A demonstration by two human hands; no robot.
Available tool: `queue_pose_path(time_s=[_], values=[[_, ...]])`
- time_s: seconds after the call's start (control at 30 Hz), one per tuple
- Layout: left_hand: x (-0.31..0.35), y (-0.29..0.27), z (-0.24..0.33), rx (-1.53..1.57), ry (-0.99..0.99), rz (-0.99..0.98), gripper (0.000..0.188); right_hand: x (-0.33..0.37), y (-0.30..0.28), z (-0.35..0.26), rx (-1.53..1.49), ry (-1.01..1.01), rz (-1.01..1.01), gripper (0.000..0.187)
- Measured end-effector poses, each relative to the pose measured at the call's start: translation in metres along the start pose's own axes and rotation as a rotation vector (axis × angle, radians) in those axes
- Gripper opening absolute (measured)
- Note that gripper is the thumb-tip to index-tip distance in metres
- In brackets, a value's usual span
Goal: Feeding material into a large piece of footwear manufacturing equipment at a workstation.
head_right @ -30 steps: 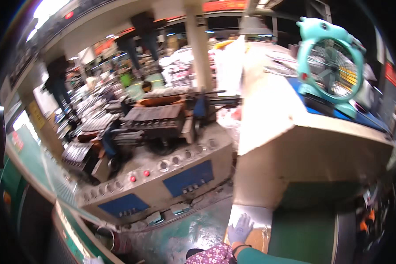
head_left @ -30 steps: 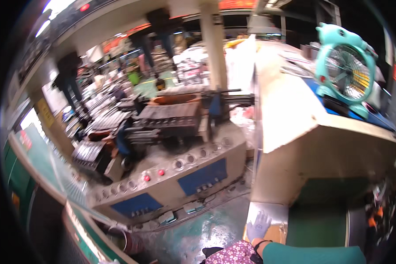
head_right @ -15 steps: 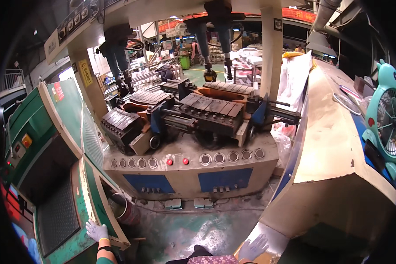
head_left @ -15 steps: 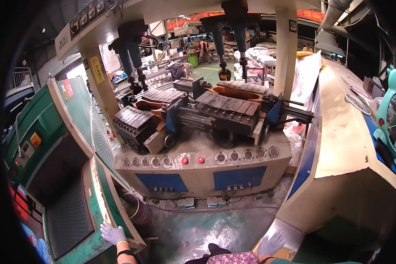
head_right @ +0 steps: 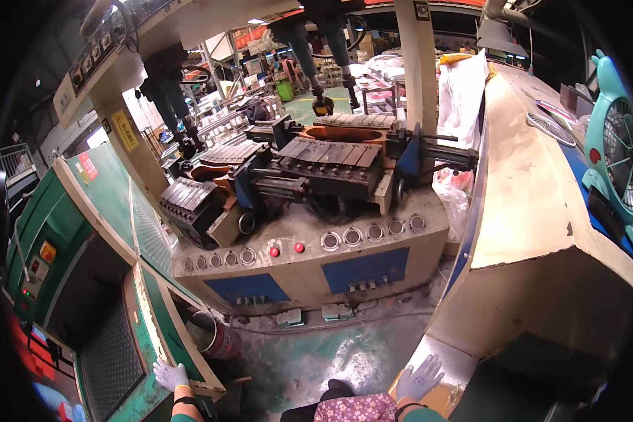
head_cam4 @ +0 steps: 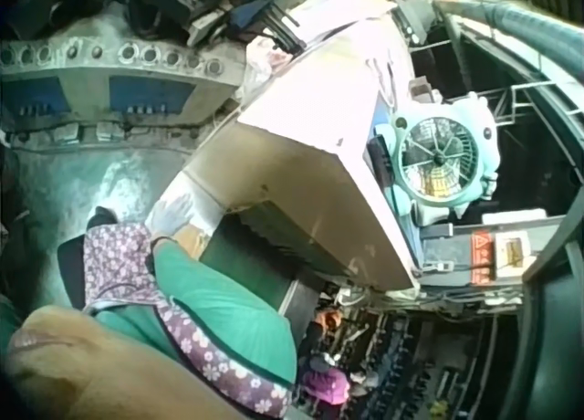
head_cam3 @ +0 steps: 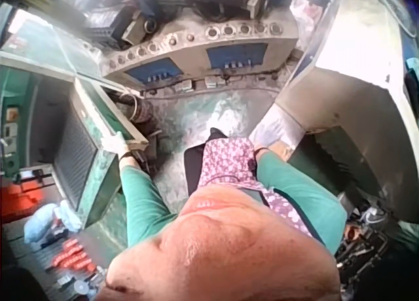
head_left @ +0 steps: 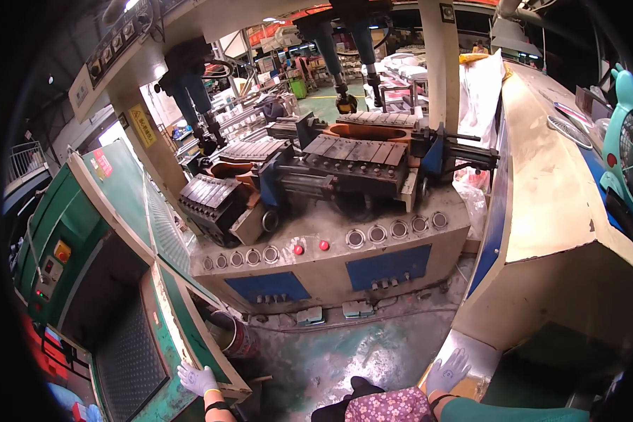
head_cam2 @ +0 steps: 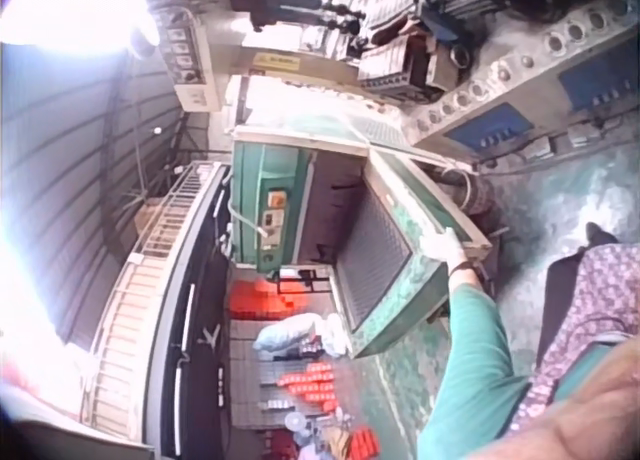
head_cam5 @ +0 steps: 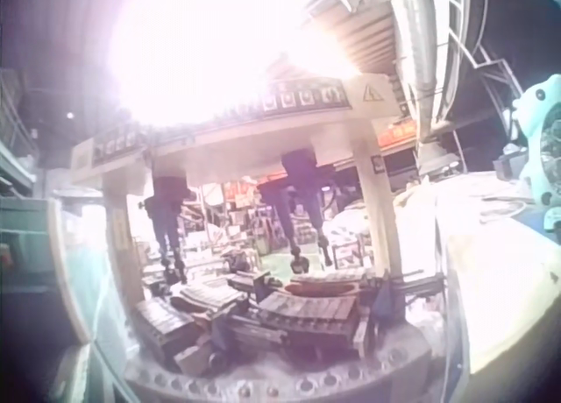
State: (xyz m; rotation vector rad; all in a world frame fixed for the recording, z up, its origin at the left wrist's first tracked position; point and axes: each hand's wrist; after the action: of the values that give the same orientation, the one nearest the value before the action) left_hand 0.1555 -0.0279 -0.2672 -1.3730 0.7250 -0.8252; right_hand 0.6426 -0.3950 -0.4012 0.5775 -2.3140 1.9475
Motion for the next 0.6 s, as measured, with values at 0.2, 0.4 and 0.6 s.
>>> queue_pose_path(time_s=[0.2, 0.4, 0.6], values=[[-0.001, 0.000, -0.001, 0.024, 0.022, -0.003, 0.084, 0.000, 0.001, 0.002, 0.004, 0.009, -0.023, 0.074], [0.002, 0.003, -0.004, 0.026, 0.020, 0.018, 0.084, 0.002, -0.003, 0.000, 0.031, 0.028, -0.059, 0.073], [0.002, 0.002, 0.000, 0.050, 0.027, 0.018, 0.080, 0.002, -0.004, 0.000, 0.057, 0.044, -0.058, 0.073]])
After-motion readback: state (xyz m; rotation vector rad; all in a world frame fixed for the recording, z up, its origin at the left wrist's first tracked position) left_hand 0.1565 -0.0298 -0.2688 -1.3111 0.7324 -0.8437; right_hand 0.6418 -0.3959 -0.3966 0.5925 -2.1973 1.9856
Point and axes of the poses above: each hand's wrist, its own x-axis away from the middle knuckle, its own y-axis out of the palm, z = x × y, and after that the axes turned 14 degrees about -z, right-handed
